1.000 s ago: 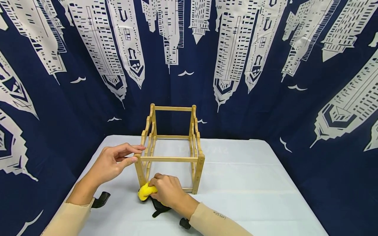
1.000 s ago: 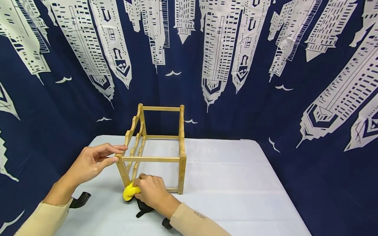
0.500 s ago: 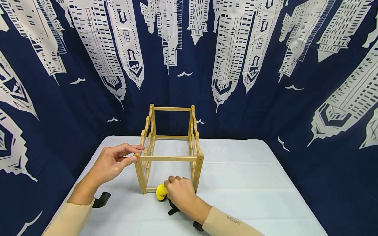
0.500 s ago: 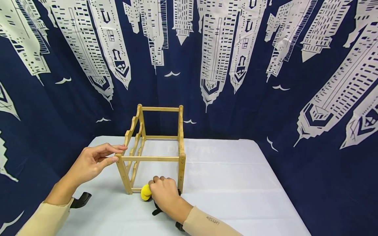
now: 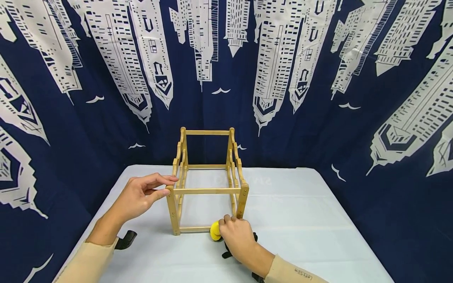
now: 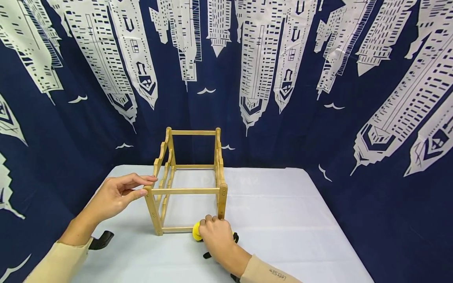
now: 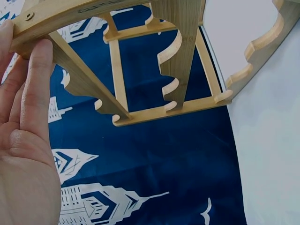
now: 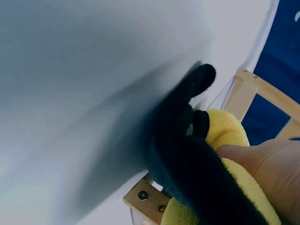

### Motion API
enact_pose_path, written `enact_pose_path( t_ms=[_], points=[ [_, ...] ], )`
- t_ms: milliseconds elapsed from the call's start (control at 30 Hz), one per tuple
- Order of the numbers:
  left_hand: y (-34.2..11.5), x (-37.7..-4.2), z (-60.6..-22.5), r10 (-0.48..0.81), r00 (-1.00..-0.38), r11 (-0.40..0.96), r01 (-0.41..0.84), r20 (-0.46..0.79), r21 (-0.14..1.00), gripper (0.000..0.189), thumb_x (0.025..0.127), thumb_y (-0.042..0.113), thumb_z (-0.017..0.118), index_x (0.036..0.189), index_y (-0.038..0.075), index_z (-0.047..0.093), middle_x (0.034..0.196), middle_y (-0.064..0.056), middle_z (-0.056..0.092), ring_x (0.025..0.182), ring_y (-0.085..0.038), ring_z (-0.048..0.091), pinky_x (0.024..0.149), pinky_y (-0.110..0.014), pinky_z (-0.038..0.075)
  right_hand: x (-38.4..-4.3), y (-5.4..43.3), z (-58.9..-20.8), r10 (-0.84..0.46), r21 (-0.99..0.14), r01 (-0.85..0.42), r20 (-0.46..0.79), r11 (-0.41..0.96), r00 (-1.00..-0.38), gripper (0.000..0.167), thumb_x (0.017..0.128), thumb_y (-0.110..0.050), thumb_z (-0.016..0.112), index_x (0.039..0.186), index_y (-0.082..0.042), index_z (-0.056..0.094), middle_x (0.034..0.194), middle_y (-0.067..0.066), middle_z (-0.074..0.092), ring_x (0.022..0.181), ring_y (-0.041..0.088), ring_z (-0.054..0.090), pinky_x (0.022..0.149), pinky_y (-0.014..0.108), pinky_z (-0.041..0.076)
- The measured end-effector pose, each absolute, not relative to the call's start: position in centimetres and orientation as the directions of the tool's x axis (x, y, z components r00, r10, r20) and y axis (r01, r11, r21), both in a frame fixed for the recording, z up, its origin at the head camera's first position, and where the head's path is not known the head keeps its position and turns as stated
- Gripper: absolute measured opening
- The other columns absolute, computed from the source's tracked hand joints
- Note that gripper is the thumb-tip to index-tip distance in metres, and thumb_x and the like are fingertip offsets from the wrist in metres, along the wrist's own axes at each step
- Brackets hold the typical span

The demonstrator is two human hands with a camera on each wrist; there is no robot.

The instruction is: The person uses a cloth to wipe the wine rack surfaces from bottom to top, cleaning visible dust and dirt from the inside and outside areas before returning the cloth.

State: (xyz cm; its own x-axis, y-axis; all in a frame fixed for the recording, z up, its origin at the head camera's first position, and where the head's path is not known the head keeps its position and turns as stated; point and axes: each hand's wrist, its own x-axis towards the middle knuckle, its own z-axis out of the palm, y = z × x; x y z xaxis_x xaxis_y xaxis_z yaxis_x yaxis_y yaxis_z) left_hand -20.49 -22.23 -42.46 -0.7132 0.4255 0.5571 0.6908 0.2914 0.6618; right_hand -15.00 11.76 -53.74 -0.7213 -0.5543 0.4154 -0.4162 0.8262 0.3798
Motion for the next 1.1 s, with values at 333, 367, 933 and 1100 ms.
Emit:
enact_pose_path(
  t_ms=[333, 367, 933, 1100],
  points=[
    [-21.6, -20.2, -42.5, 0.434, -0.722, 0.293, 0.679, 0.539, 0.673, 0.029, 0.106, -0.006, 0.080, 0.124, 0.017, 0.086, 0.144, -0.013, 0.084, 0.135, 0.006, 0.074, 0.104, -0.017, 0.065, -14.9, 13.3, -53.3, -0.459, 0.117, -0.535, 0.681, 0.837, -0.571, 0.051, 0.070, -0.031, 0.116, 0.112, -0.020, 0.089, 0.104, -0.006, 0.085, 0.085, 0.011, 0.084, 0.061, 0.027, 0.068],
    [-21.5, -20.2, -42.5, 0.433, -0.723, 0.298, 0.678, 0.538, 0.672, 0.029, 0.107, -0.005, 0.079, 0.125, 0.017, 0.086, 0.145, -0.013, 0.084, 0.137, 0.007, 0.073, 0.106, -0.016, 0.064, -14.9, 13.2, -52.9, -0.441, 0.087, -0.557, 0.715, 0.826, -0.543, 0.054, 0.069, -0.029, 0.117, 0.114, -0.019, 0.089, 0.106, -0.005, 0.086, 0.087, 0.011, 0.085, 0.064, 0.028, 0.070],
    [-21.9, -19.6, -43.3, 0.424, -0.730, 0.318, 0.673, 0.535, 0.667, 0.033, 0.112, -0.004, 0.071, 0.133, 0.018, 0.083, 0.152, -0.012, 0.080, 0.145, 0.008, 0.067, 0.118, -0.013, 0.054, -14.4, 8.5, -42.4, -0.327, 0.128, -0.797, 0.941, 0.591, -0.091, 0.054, 0.075, -0.012, 0.108, 0.125, -0.011, 0.088, 0.116, 0.003, 0.088, 0.094, 0.019, 0.087, 0.081, 0.029, 0.073],
    [-22.1, -19.2, -42.9, 0.397, -0.757, 0.327, 0.645, 0.519, 0.690, 0.037, 0.110, -0.011, 0.069, 0.134, 0.012, 0.084, 0.151, -0.017, 0.080, 0.139, 0.010, 0.069, 0.110, -0.015, 0.061, -15.8, 5.8, -40.5, -0.402, 0.172, -0.729, 0.903, 0.663, -0.153, 0.045, 0.087, -0.024, 0.107, 0.128, -0.019, 0.089, 0.122, -0.003, 0.088, 0.092, 0.014, 0.081, 0.075, 0.020, 0.064]
  ],
)
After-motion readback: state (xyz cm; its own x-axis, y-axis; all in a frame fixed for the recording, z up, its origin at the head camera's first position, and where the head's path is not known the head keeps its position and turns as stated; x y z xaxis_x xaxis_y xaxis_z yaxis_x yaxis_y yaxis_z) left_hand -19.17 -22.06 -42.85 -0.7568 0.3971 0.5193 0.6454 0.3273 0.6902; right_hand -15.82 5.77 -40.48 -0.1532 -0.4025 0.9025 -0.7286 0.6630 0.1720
